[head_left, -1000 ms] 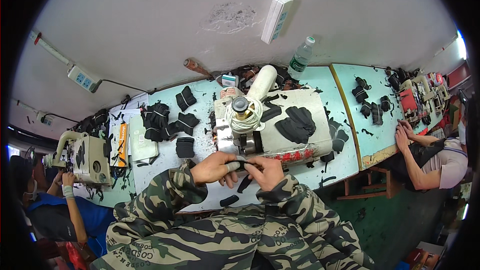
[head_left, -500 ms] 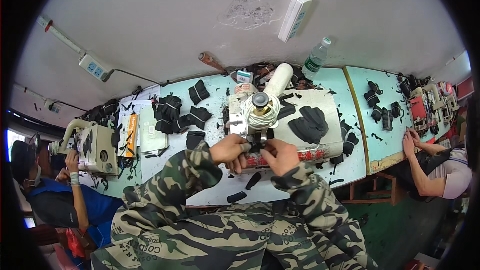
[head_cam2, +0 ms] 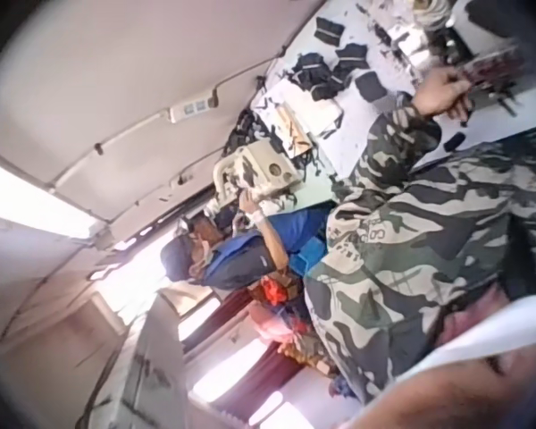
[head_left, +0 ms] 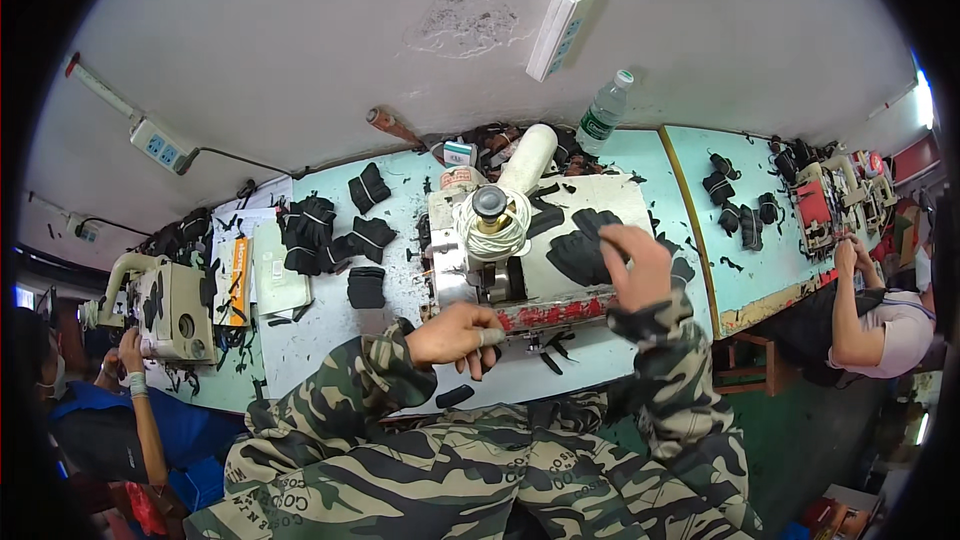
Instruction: Assembling small black components using an industrial machine at a manual assembly station
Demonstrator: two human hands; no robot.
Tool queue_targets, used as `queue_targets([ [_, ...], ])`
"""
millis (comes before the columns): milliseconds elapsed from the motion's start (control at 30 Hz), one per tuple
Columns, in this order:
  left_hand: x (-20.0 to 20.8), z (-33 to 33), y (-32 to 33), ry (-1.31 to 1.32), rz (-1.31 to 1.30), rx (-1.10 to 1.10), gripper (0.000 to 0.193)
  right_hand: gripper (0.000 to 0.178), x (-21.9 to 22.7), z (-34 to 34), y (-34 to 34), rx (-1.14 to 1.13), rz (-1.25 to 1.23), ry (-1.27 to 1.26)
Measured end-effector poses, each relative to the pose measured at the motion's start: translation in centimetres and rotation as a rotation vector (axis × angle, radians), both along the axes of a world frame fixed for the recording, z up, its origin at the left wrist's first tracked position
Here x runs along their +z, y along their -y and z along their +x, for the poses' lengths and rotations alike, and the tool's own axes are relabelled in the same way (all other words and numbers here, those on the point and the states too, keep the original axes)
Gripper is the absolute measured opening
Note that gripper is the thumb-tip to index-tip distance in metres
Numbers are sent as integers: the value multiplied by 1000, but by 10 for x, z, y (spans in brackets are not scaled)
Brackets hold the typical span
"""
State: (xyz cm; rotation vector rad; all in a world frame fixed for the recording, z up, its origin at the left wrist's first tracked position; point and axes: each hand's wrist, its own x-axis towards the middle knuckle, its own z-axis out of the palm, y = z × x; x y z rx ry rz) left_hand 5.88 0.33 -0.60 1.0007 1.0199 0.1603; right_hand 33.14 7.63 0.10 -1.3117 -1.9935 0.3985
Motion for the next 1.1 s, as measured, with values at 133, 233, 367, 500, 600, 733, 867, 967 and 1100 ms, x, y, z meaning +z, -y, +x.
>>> queue_targets([
  [133,-1,10,11,24,38,-17,21,28,1,-34,-53,79,-275,372],
  [233,-7,13,19,54,44,2,20,28,2,-54,-58,176,-197,617],
  [367,-2,2,28,44,33,32,20,22,8,-65,-59,157,-226,677],
  [500,-5,-13,34,24,70,22,21,22,5,-48,-57,64,-321,304],
  [600,-7,-34,42,48,39,102,23,19,18,-25,-26,59,-115,59],
  [733,-26,-75,63,-78,106,384,21,22,-8,-23,7,37,51,352],
  [867,-90,-167,71,-656,750,448,24,38,-10,-38,54,-34,94,302],
  [967,-111,-220,71,-976,947,113,60,40,-35,-38,58,0,51,309],
  [1100,-118,-243,57,-1040,1065,-99,74,38,-15,-56,68,-66,134,338],
])
